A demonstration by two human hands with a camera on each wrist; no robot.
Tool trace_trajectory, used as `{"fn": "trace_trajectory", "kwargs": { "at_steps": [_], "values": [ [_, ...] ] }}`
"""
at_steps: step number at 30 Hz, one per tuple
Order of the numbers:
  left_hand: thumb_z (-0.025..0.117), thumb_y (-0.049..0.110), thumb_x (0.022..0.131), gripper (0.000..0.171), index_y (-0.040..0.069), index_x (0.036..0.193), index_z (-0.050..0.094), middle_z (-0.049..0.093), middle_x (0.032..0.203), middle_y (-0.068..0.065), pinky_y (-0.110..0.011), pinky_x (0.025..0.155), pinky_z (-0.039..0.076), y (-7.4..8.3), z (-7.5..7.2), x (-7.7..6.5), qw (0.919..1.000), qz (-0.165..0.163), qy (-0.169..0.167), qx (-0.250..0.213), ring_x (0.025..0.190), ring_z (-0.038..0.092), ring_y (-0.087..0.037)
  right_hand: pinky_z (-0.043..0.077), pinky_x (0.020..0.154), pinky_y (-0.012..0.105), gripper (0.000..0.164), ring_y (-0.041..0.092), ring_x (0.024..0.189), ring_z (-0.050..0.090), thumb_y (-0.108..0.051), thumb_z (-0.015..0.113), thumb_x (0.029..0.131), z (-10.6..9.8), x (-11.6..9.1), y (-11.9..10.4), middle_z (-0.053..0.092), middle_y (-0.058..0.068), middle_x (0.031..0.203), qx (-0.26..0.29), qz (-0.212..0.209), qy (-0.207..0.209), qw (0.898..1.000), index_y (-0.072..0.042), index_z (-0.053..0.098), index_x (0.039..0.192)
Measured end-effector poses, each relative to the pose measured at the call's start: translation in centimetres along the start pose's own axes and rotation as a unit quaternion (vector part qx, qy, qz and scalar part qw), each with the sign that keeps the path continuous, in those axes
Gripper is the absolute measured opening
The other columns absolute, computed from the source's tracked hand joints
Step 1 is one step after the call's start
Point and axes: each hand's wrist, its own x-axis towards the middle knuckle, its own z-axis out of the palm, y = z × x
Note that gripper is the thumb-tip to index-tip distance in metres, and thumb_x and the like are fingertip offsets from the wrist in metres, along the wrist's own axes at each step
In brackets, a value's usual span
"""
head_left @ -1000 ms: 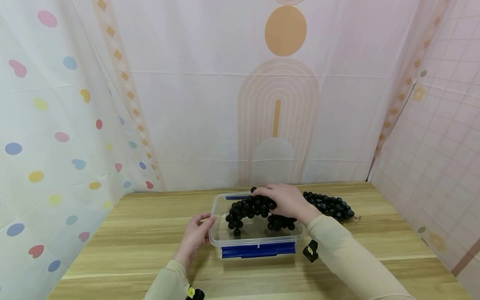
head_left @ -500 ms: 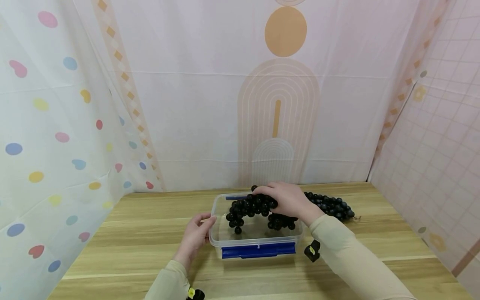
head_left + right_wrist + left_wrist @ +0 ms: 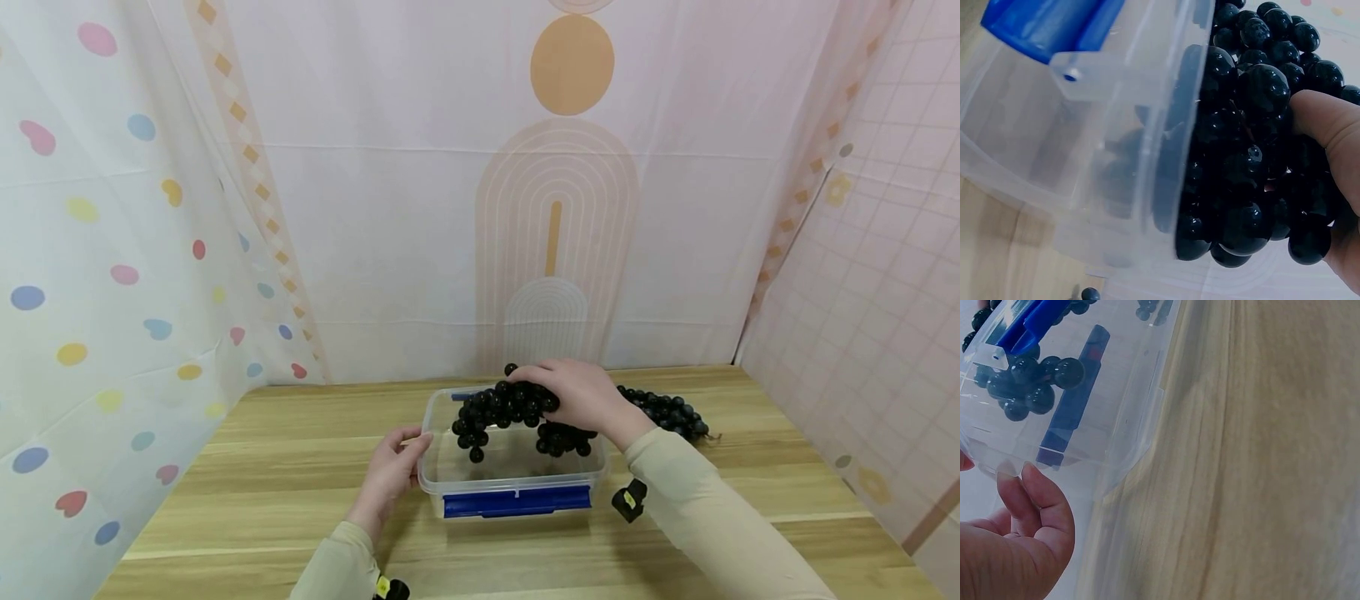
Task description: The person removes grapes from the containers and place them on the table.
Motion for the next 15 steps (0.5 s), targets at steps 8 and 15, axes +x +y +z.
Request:
{"fn": "trace_trajectory", "kwargs": {
  "at_steps": [8, 15],
  "values": [
    [0.063, 0.025, 0.088, 0.044, 0.000, 0.122, 0.051, 0.060, 0.094, -0.021, -0.030, 0.056, 0.047, -0.1, 0.0, 0.1, 0.9999, 0.000, 0.012, 0.001, 0.068, 0.059, -0.023, 0.049, 0.063, 0.031, 0.075, 0.015, 0.091, 0.060, -0.021, 0.083, 0.067, -0.6, -0.1, 0.2, 0.059, -0.007, 0.115, 0.006, -0.001, 0.012, 1.000, -0.034, 0.048, 0.131],
    [0.063, 0.026, 0.087, 0.044, 0.000, 0.121, 0.051, 0.060, 0.094, -0.020, -0.030, 0.056, 0.047, -0.1, -0.1, 0.2, 0.9999, 0.000, 0.013, 0.004, 0.068, 0.058, -0.023, 0.049, 0.061, 0.030, 0.075, 0.014, 0.090, 0.059, -0.020, 0.084, 0.066, -1.1, -0.3, 0.3, 0.060, -0.007, 0.113, 0.008, 0.002, 0.022, 1.000, -0.036, 0.048, 0.130]
  ]
}}
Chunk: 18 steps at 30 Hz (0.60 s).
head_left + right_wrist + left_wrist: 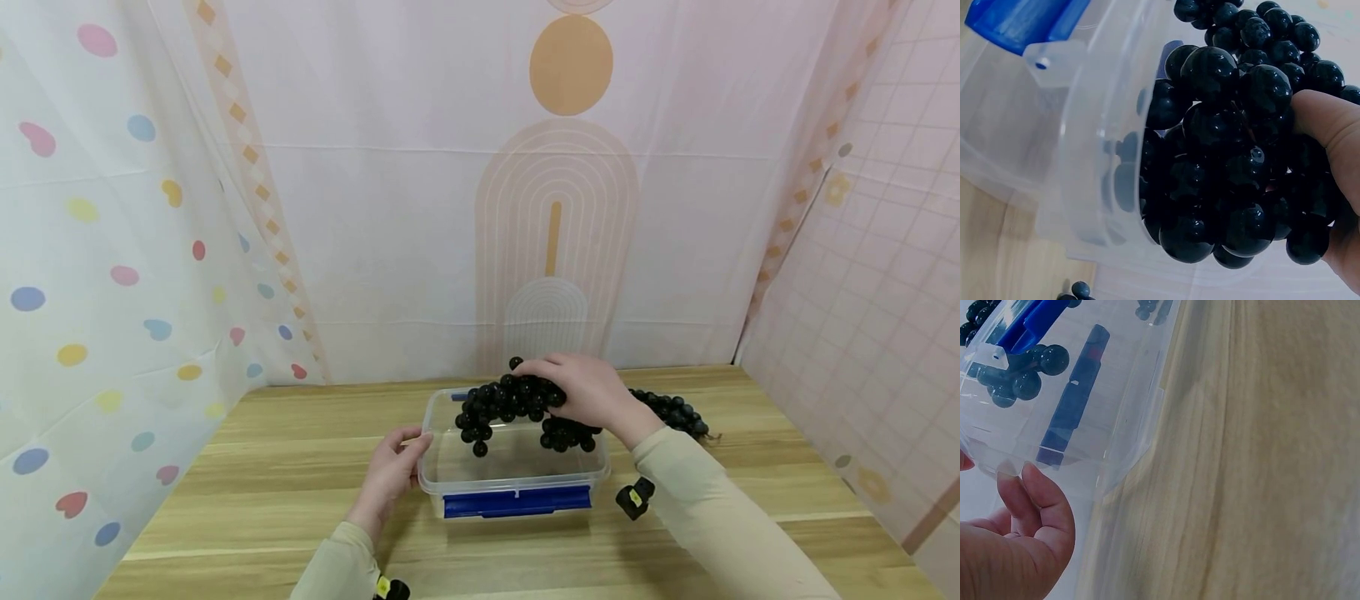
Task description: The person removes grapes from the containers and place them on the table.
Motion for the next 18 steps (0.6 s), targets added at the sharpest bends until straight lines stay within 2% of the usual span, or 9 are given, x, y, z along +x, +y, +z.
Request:
{"fn": "trace_trajectory", "kwargs": {
  "at_steps": [6, 18],
  "values": [
    [0.063, 0.027, 0.087, 0.044, 0.001, 0.121, 0.051, 0.059, 0.093, -0.020, -0.030, 0.056, 0.047, -0.08, -0.03, 0.01, 1.0000, -0.001, 0.002, -0.002, 0.067, 0.058, -0.022, 0.050, 0.066, 0.032, 0.075, 0.015, 0.093, 0.059, -0.018, 0.084, 0.066, -0.26, -0.06, 0.13, 0.060, -0.006, 0.113, 0.005, -0.007, 0.012, 1.000, -0.034, 0.048, 0.130],
    [0.063, 0.025, 0.088, 0.044, 0.000, 0.121, 0.051, 0.059, 0.093, -0.020, -0.031, 0.057, 0.048, -0.01, 0.00, -0.07, 0.9999, 0.000, -0.003, -0.011, 0.067, 0.059, -0.023, 0.049, 0.064, 0.032, 0.075, 0.015, 0.089, 0.059, -0.017, 0.084, 0.066, -1.01, -0.17, 0.16, 0.060, -0.006, 0.109, 0.006, -0.006, 0.024, 1.000, -0.034, 0.049, 0.130]
  ]
}}
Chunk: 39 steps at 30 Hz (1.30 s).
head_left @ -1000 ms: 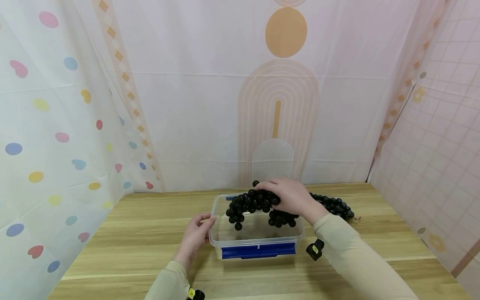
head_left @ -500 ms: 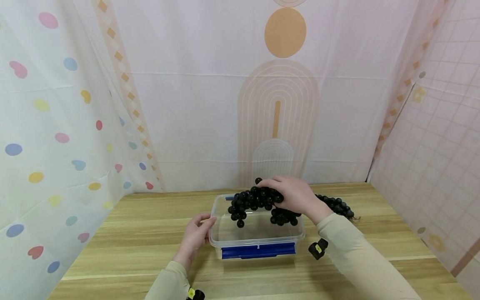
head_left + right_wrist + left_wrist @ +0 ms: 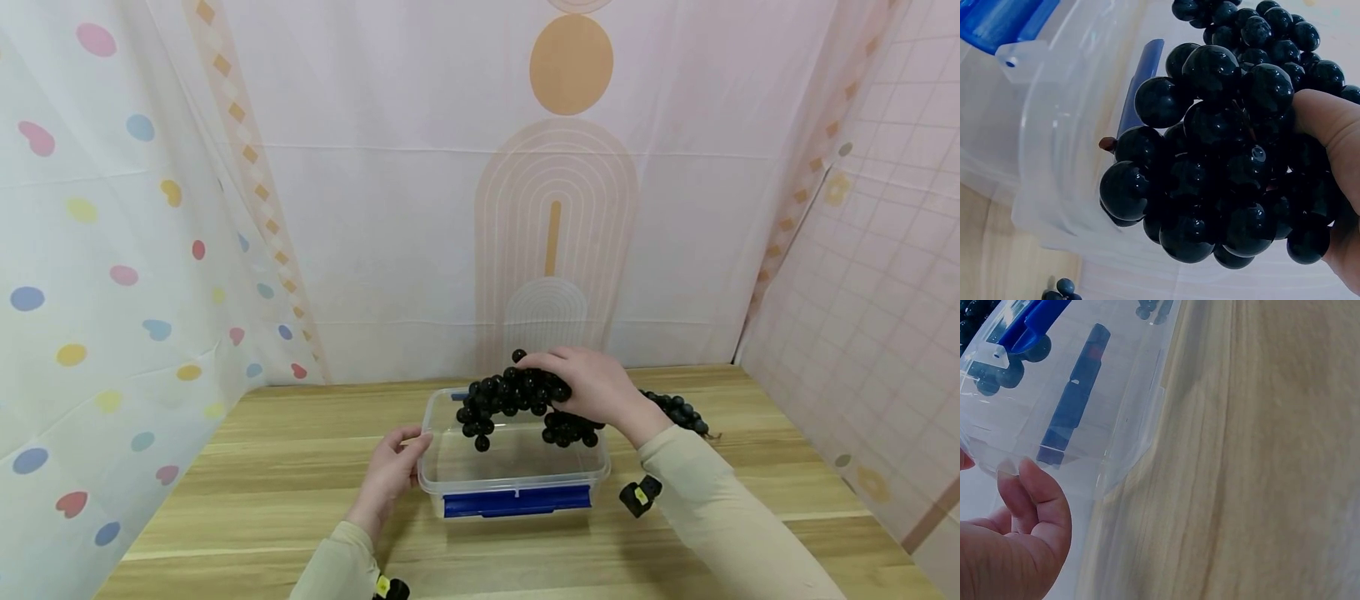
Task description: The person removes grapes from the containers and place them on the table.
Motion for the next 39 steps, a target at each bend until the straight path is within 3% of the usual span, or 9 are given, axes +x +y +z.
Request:
{"fn": "trace_trajectory", "kwargs": {
  "at_steps": [16, 29, 35, 39],
  "values": [
    [0.063, 0.025, 0.088, 0.044, 0.000, 0.121, 0.051, 0.059, 0.092, -0.019, -0.031, 0.057, 0.048, 0.1, -0.1, 0.1, 1.0000, -0.005, 0.005, 0.005, 0.066, 0.058, -0.022, 0.050, 0.062, 0.033, 0.077, 0.017, 0.089, 0.059, -0.015, 0.085, 0.062, -1.2, -0.2, 0.3, 0.061, -0.005, 0.106, -0.004, -0.013, 0.032, 0.999, -0.033, 0.051, 0.128],
    [0.063, 0.024, 0.088, 0.046, -0.003, 0.122, 0.050, 0.060, 0.088, -0.016, -0.030, 0.057, 0.047, 0.3, 0.1, 0.0, 1.0000, 0.001, -0.004, 0.007, 0.066, 0.058, -0.020, 0.050, 0.071, 0.037, 0.076, 0.019, 0.093, 0.059, -0.009, 0.083, 0.063, -2.6, -1.0, 1.0, 0.061, -0.003, 0.109, 0.012, -0.003, 0.039, 0.999, -0.031, 0.051, 0.129],
    [0.059, 0.017, 0.091, 0.041, -0.006, 0.123, 0.048, 0.059, 0.082, -0.009, -0.030, 0.057, 0.046, 1.8, 0.4, -1.0, 0.9999, -0.002, -0.012, 0.009, 0.065, 0.057, -0.018, 0.050, 0.073, 0.037, 0.076, 0.020, 0.095, 0.059, -0.007, 0.083, 0.063, -3.0, -1.6, 1.4, 0.060, -0.002, 0.109, 0.019, 0.004, 0.051, 0.999, -0.030, 0.051, 0.128],
    [0.061, 0.020, 0.090, 0.043, -0.005, 0.123, 0.049, 0.060, 0.083, -0.011, -0.030, 0.056, 0.047, 1.0, 0.2, -0.4, 0.9999, -0.001, -0.012, 0.006, 0.065, 0.057, -0.019, 0.050, 0.072, 0.037, 0.076, 0.020, 0.093, 0.059, -0.006, 0.082, 0.063, -3.4, -1.9, 1.7, 0.060, -0.002, 0.108, 0.016, 0.005, 0.055, 0.998, -0.029, 0.051, 0.129]
  ]
}}
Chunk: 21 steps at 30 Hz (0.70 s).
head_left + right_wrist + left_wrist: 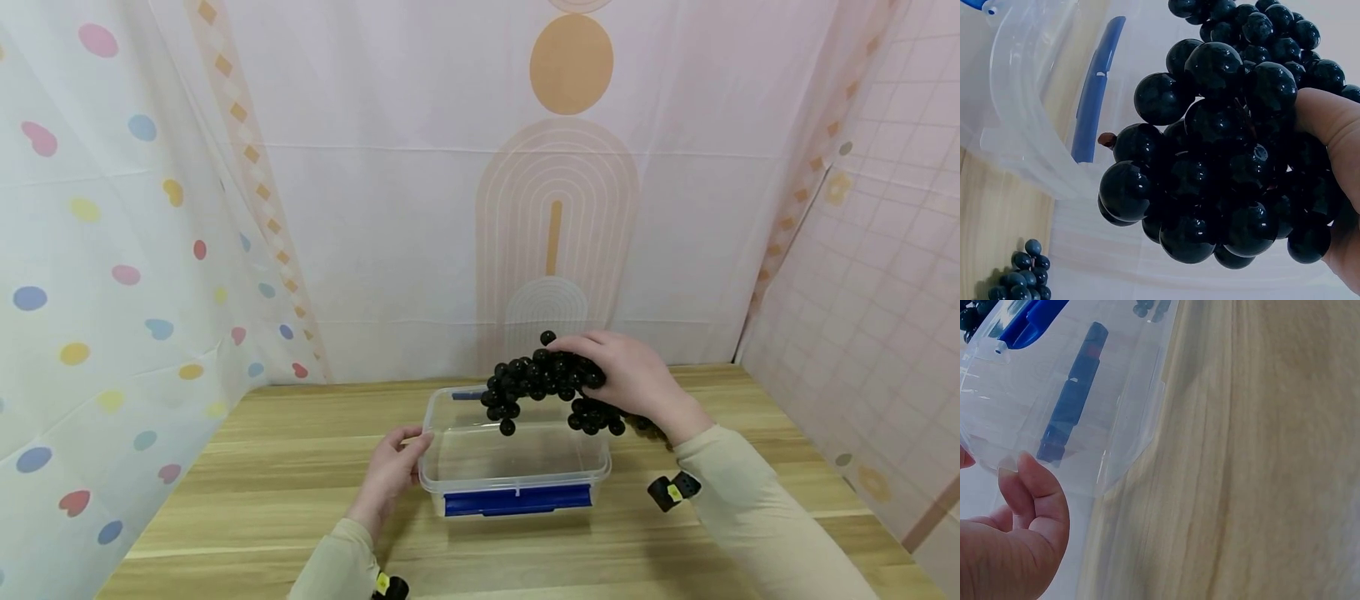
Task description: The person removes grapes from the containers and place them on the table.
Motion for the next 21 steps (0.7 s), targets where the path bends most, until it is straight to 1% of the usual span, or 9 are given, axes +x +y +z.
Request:
{"fn": "trace_trajectory", "kwargs": {
  "at_steps": [3, 8, 14, 21],
  "values": [
    [0.063, 0.025, 0.089, 0.046, -0.003, 0.123, 0.049, 0.061, 0.086, -0.015, -0.030, 0.056, 0.047, -0.7, -0.1, 0.5, 1.0000, 0.001, 0.003, -0.002, 0.065, 0.058, -0.020, 0.050, 0.070, 0.038, 0.078, 0.021, 0.093, 0.059, -0.005, 0.082, 0.064, -0.3, -0.2, 0.1, 0.060, -0.001, 0.110, -0.002, 0.003, 0.002, 1.000, -0.029, 0.050, 0.130],
    [0.063, 0.025, 0.088, 0.045, -0.002, 0.122, 0.051, 0.060, 0.090, -0.018, -0.030, 0.057, 0.048, -0.8, -0.2, 0.6, 1.0000, 0.002, 0.005, -0.003, 0.067, 0.059, -0.021, 0.050, 0.071, 0.039, 0.079, 0.022, 0.095, 0.058, -0.005, 0.083, 0.064, -0.7, -0.6, 0.3, 0.059, -0.002, 0.113, 0.002, 0.007, 0.004, 1.000, -0.030, 0.049, 0.131],
    [0.063, 0.023, 0.089, 0.044, -0.003, 0.122, 0.049, 0.059, 0.089, -0.017, -0.029, 0.056, 0.048, -0.9, -0.3, 0.5, 1.0000, 0.001, 0.004, -0.008, 0.066, 0.059, -0.021, 0.050, 0.070, 0.039, 0.080, 0.023, 0.097, 0.058, -0.004, 0.084, 0.062, -1.0, -1.1, 0.5, 0.058, 0.000, 0.116, -0.001, 0.005, 0.014, 1.000, -0.028, 0.050, 0.130],
    [0.060, 0.023, 0.091, 0.045, -0.003, 0.125, 0.047, 0.060, 0.089, -0.015, -0.030, 0.056, 0.048, -0.8, -0.4, 0.6, 1.0000, -0.001, 0.000, -0.006, 0.066, 0.059, -0.020, 0.050, 0.070, 0.041, 0.081, 0.024, 0.095, 0.058, -0.004, 0.084, 0.061, -1.1, -1.5, 0.7, 0.059, 0.000, 0.112, -0.006, 0.013, 0.020, 1.000, -0.028, 0.050, 0.131]
  ]
}}
